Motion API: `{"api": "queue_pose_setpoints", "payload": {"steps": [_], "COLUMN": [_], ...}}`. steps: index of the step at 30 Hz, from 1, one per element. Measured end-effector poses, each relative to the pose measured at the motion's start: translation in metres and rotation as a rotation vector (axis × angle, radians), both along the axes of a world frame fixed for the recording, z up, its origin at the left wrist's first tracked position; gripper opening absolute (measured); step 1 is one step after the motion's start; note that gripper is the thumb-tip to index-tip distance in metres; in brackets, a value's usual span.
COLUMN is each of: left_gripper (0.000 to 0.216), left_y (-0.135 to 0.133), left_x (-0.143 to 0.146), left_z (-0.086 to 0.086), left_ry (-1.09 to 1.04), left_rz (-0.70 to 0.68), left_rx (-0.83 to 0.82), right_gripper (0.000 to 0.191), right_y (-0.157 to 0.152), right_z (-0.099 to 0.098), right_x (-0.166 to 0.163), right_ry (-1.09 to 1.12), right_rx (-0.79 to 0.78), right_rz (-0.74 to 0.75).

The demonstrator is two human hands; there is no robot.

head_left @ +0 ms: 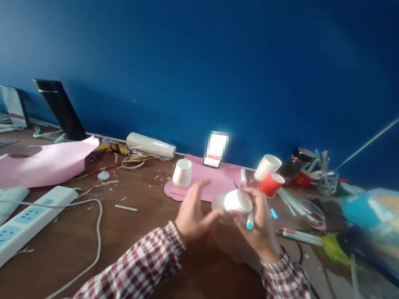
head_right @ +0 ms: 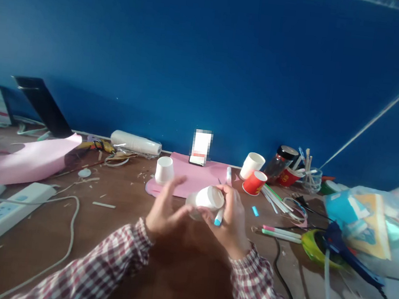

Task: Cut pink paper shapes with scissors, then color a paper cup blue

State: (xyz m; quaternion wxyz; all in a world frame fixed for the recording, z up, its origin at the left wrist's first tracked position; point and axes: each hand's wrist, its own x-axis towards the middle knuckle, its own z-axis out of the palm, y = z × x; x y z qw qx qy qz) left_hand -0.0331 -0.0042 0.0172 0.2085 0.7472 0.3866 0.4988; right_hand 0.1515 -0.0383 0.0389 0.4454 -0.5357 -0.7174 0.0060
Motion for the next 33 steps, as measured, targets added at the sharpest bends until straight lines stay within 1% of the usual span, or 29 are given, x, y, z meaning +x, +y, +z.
{"api": "queue_pose_setpoints", "payload": {"steps": [1, 2, 3, 4, 6, 8, 12, 15, 17, 20, 22, 25, 27, 31, 33], "left_gripper": [0.078, 0.086, 0.093, 0.09, 0.073, 0.061, 0.055, 0.055, 0.054, 0.05, 0.045, 0.039, 0.038, 0.041, 0.042], "left_y": [-0.008, -0.014, -0.017, -0.019, -0.018, -0.015, -0.013, -0.012, -0.01, -0.005, -0.001, 0.003, 0.003, 0.001, 0.001], "left_x": [0.008, 0.015, 0.02, 0.024, 0.028, 0.028, 0.028, 0.028, 0.027, 0.023, 0.021, 0.018, 0.017, 0.017, 0.016], "left_z": [0.002, 0.002, 0.002, 0.001, -0.004, -0.01, -0.024, -0.032, -0.035, -0.038, -0.04, -0.043, -0.043, -0.039, -0.037], "left_ry": [0.011, 0.015, -0.008, -0.025, -0.034, -0.045, -0.094, -0.26, -0.382, -0.538, -0.63, -0.755, -0.852, -1.054, -1.135], "left_rz": [-0.139, -0.247, -0.288, -0.285, -0.216, -0.193, -0.173, -0.151, -0.172, -0.206, -0.22, -0.262, -0.317, -0.438, -0.464], "left_rx": [-0.024, -0.054, -0.079, -0.104, -0.139, -0.16, -0.17, -0.241, -0.321, -0.418, -0.484, -0.605, -0.724, -0.97, -1.043], "right_gripper": [0.053, 0.051, 0.049, 0.048, 0.046, 0.047, 0.052, 0.058, 0.053, 0.034, 0.025, 0.022, 0.023, 0.02, 0.022], "right_y": [0.0, -0.001, -0.001, -0.001, 0.0, 0.001, 0.003, 0.003, 0.004, 0.007, 0.008, 0.007, 0.005, 0.003, 0.004], "right_z": [0.0, 0.001, 0.001, 0.001, 0.001, -0.001, -0.006, -0.009, -0.011, -0.016, -0.019, -0.02, -0.018, -0.015, -0.015], "right_x": [0.0, -0.001, -0.001, -0.001, -0.002, -0.002, -0.003, -0.004, -0.005, -0.006, -0.007, -0.008, -0.007, -0.004, -0.003], "right_ry": [-0.01, -0.024, -0.041, -0.06, -0.102, -0.136, -0.134, -0.069, -0.012, 0.107, 0.215, 0.361, 0.421, 0.484, 0.619], "right_rx": [-0.002, 0.002, 0.008, 0.014, 0.019, 0.006, -0.01, 0.011, 0.019, 0.028, 0.019, -0.03, -0.061, -0.036, -0.059], "right_rz": [0.012, 0.016, 0.016, 0.013, 0.0, 0.006, 0.065, 0.064, 0.056, 0.045, 0.045, 0.045, 0.032, -0.063, -0.086]}}
